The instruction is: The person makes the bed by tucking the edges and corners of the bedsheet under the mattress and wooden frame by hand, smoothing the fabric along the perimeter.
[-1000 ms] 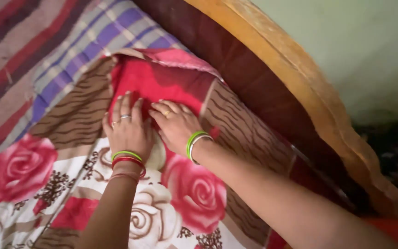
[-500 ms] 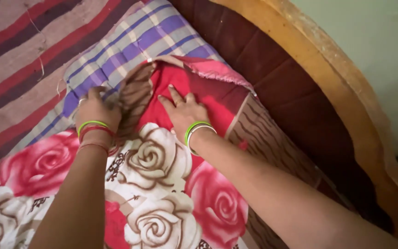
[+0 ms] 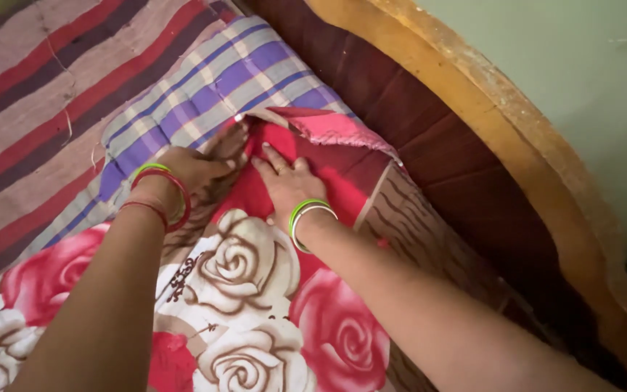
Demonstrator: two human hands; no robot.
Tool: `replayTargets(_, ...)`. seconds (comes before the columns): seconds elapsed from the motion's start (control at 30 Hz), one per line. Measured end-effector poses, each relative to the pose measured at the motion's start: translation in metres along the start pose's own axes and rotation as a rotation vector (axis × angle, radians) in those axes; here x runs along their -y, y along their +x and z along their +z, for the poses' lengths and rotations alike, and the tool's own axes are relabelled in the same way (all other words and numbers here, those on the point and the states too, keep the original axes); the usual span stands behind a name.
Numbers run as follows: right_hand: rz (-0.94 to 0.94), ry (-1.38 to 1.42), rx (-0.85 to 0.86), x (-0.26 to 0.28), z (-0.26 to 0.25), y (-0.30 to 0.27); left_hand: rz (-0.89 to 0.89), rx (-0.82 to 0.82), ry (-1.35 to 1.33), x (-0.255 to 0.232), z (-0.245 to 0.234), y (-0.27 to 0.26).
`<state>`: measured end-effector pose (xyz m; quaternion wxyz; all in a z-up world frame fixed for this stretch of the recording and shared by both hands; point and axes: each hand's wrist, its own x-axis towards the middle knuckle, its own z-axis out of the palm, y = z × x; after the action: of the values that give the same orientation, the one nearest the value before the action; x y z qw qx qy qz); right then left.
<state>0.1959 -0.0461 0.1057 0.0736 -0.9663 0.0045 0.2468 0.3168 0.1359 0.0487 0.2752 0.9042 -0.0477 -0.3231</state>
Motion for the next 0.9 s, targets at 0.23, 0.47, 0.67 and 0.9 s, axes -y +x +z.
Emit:
replayTargets(0.23,0.090,0.152,-0.118,0.001,0.010,-0.015,-0.117,-0.465,-0.209,-0.022,0.000,-0.002)
replayTargets(0.47,-0.032,0.027,-0.398,-0.031,0.023,-0.027,0.399,-0.760,-0.386,-0.076,-0.029,0.021)
replayTargets(0.67,0.113,0.106,-0.198,-0.069,-0.024,0.007,0.454,-0.859,-0.253,-0.106,-0.040,0.081)
replayTargets(0.9,0.223,0.104,-0.345,-0.078,-0.015,0.036,0.776,-0.840,0.017,-0.115,-0.031,0.092)
